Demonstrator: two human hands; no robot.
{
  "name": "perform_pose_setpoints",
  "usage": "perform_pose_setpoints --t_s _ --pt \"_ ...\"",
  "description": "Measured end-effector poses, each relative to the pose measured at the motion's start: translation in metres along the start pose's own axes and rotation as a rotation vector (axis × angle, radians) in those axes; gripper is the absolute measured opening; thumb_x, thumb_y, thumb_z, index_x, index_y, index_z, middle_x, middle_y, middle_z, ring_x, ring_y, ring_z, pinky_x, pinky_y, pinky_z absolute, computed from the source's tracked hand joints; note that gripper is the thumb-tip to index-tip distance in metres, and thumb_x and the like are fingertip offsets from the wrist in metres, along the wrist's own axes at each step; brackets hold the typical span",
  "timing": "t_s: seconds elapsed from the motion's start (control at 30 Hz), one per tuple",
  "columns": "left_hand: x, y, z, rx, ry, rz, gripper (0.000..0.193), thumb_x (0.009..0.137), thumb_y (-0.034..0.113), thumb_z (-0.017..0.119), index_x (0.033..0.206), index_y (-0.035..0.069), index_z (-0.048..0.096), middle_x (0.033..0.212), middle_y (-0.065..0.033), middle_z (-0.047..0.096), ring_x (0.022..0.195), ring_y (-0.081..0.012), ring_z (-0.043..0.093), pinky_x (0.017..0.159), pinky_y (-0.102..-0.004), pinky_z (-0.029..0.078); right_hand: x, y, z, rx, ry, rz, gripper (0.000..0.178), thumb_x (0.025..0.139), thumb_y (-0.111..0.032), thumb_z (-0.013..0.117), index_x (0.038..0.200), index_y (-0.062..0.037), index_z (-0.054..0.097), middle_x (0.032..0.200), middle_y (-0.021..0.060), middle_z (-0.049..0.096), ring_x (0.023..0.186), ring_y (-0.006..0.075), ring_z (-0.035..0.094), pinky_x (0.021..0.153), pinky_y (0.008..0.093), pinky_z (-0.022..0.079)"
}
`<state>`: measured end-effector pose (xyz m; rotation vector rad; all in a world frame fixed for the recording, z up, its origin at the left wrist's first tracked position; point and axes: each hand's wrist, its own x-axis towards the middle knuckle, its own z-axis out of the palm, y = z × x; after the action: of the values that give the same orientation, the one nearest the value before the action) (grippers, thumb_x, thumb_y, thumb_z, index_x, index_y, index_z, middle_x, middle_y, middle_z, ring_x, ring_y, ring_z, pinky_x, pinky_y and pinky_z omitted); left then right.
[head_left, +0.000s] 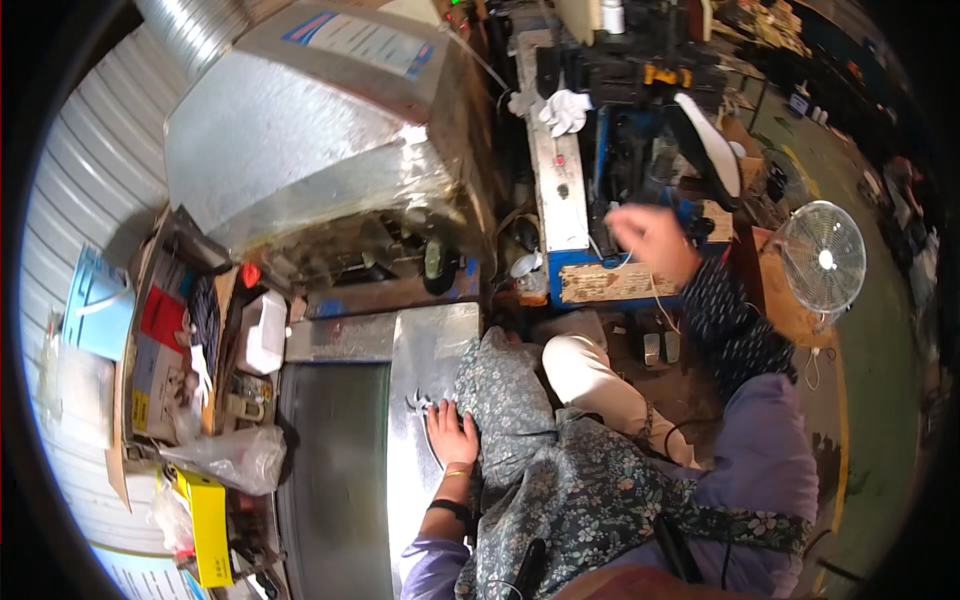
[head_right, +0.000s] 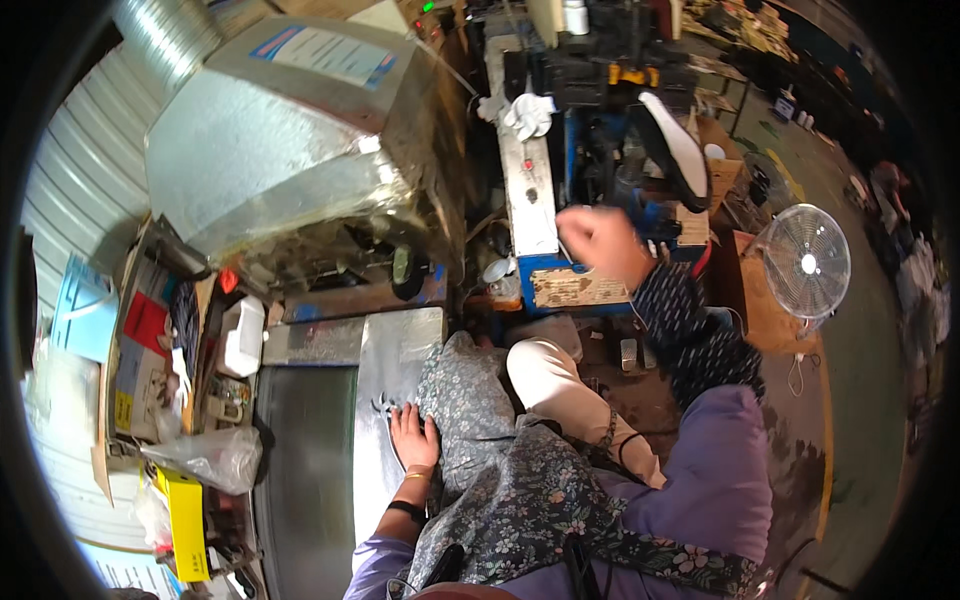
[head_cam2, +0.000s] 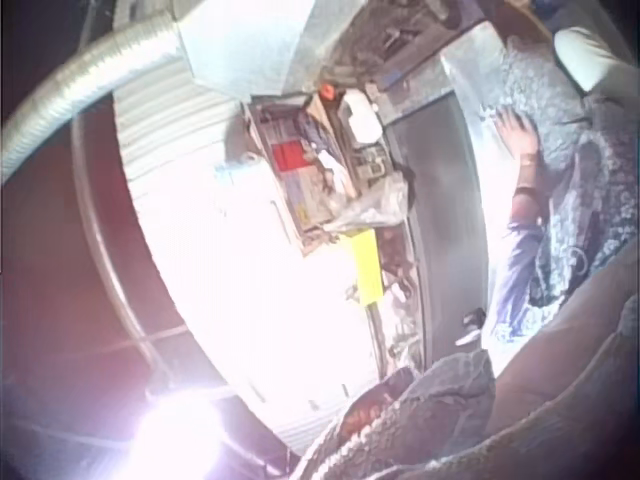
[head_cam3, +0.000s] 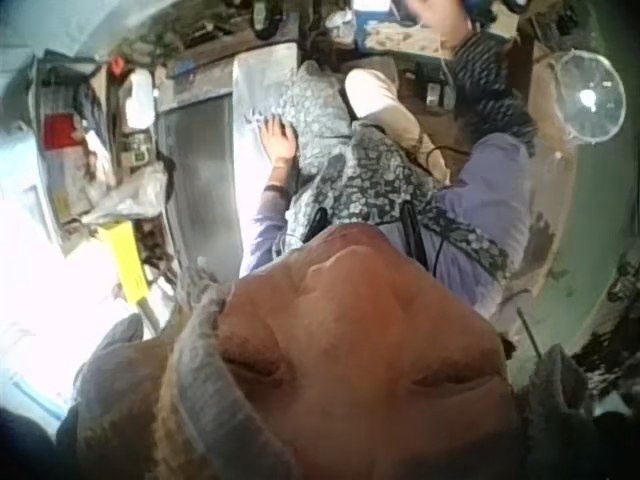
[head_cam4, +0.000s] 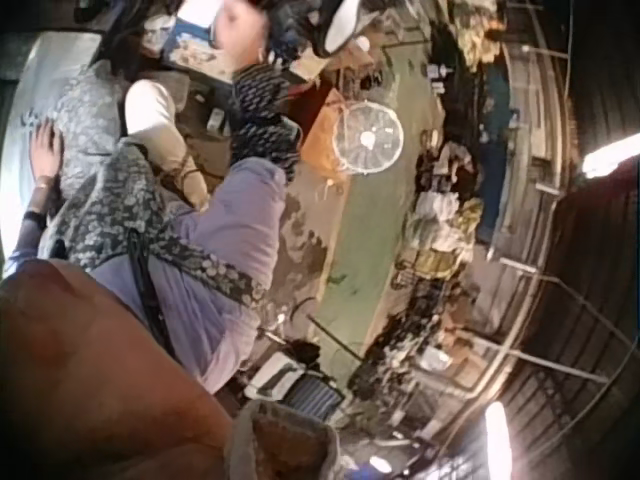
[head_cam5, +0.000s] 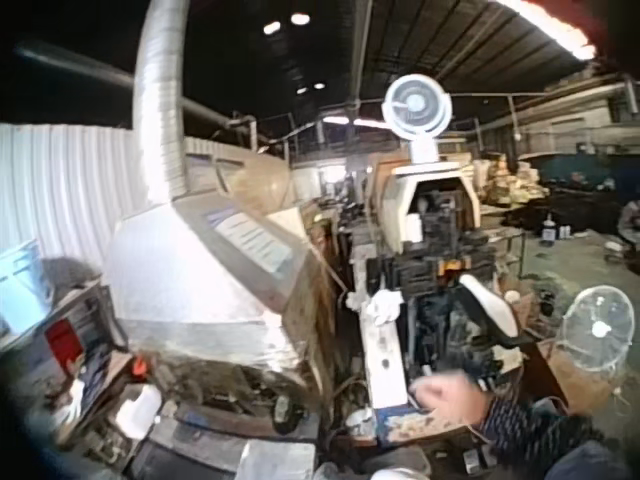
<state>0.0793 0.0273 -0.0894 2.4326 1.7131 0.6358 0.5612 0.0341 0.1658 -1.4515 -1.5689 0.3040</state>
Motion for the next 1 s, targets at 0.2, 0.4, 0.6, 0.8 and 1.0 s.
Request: perform_pose_setpoints --t_s 0.2,0.4,0.6,0.8,1.0 --pt "-0.020 0.005 0.004 -0.373 0.190 -0.327 0.038 0.091 0.021 0.062 0.120 -0.004 0.061 0.139 -0.0249 0.051 0.132 -0.0413 0.045 0.113 -0.0457 0.033 0.045 0.077 -0.153 -0.947 0.299 0.399 0.080 0.074 -0.036 0.077 0.144 -0.0139 0.046 0.144 0.0249 0.045 0.126 0.0422 0.050 0.104 0.0457 0.042" --pt "-0.062 0.051 -0.002 -0.767 0.222 -0.334 0.028 0.091 0.008 0.065 0.116 -0.004 0.064 0.134 -0.0225 0.056 0.124 -0.0317 0.054 0.107 -0.0385 0.041 0.029 0.109 -0.148 -0.676 0.381 0.412 0.089 0.065 -0.033 0.079 0.146 -0.0162 0.045 0.150 0.0308 0.032 0.127 0.0500 0.044 0.109 0.0480 0.037" --pt "-0.046 0.113 -0.046 -0.947 -0.009 -0.322 0.022 0.094 0.013 0.065 0.112 -0.001 0.069 0.103 -0.0122 0.072 0.094 -0.0184 0.067 0.084 -0.0302 0.052 -0.016 0.052 -0.080 -0.544 0.581 0.121 0.082 0.059 -0.021 0.081 0.137 -0.0159 0.054 0.149 0.0246 0.036 0.125 0.0465 0.047 0.104 0.0489 0.042" --pt "0.036 0.195 -0.066 -1.437 -0.037 -0.210 0.042 0.101 0.030 0.056 0.131 0.000 0.057 0.127 -0.0100 0.063 0.110 -0.0213 0.062 0.100 -0.0341 0.047 -0.120 -0.044 0.062 0.426 0.172 -0.048 0.099 0.064 -0.018 0.088 0.148 -0.0047 0.037 0.158 0.0184 0.027 0.147 0.0318 0.026 0.119 0.0438 0.021" --pt "0.052 0.143 -0.120 -2.175 -0.093 -0.633 0.057 0.099 0.055 0.045 0.131 0.009 0.056 0.119 -0.0104 0.066 0.106 -0.0251 0.066 0.094 -0.0424 0.054 -0.148 -0.079 0.117 0.548 -0.407 -0.251 0.103 0.082 -0.035 0.080 0.156 -0.0050 0.013 0.159 0.0265 0.016 0.145 0.0416 0.028 0.114 0.0455 0.031"
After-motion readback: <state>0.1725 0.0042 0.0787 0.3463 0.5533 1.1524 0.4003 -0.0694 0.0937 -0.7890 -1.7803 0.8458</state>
